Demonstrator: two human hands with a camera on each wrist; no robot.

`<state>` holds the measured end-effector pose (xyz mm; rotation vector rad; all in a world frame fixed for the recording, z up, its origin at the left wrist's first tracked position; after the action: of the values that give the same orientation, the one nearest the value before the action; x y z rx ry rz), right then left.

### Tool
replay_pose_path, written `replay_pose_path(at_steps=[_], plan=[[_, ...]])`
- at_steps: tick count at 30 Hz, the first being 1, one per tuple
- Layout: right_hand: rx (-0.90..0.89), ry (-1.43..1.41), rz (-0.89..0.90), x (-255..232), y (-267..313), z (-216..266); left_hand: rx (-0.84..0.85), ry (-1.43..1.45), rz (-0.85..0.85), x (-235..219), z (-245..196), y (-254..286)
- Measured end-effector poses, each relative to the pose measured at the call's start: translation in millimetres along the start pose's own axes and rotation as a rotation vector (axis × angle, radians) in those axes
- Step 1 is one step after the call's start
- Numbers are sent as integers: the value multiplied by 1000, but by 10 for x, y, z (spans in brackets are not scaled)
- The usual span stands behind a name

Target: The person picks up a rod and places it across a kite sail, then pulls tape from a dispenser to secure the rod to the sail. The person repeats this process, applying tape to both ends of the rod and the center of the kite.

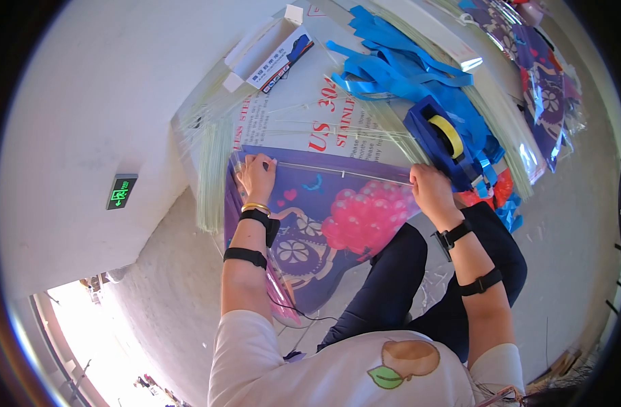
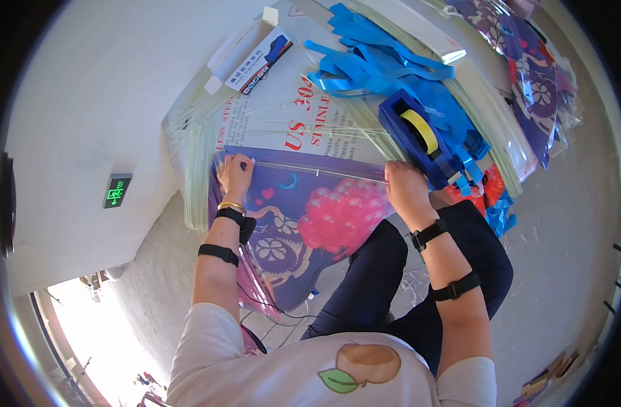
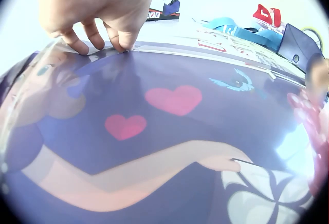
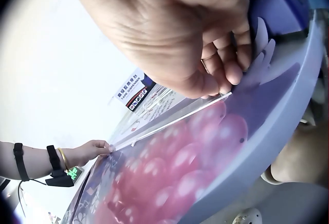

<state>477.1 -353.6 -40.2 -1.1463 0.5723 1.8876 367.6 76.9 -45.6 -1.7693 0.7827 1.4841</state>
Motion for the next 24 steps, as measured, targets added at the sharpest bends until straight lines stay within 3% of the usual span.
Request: replay_pose_path(at_steps=[11, 13, 17, 20, 22, 24], plan=[[-25, 67, -16, 7, 23, 27, -9, 32, -10, 57, 41, 25], [-25, 76, -17, 9, 25, 33, -119, 1, -18, 69, 121, 29], [-39, 74, -26, -3, 28, 49, -137, 19, -32, 69, 141, 52], [-46, 80, -29, -3, 16, 56, -181, 62, -156, -60, -45, 148], [-31, 110, -24, -7, 29, 53, 129, 157, -355, -278, -534, 327], [-25, 101, -21, -17, 22, 57, 416, 269, -166, -347, -1193, 669]])
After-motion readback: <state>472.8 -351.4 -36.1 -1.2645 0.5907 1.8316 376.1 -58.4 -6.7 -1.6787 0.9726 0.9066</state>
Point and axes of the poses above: each hand's wrist, its own y-axis away from the middle knuckle, its own x-axis out of the palm, z = x × y, the point moved 5 cm from there along -y, towards the middle knuckle, and after that the axes turned 5 degrees about -z, right-handed, at the moved point
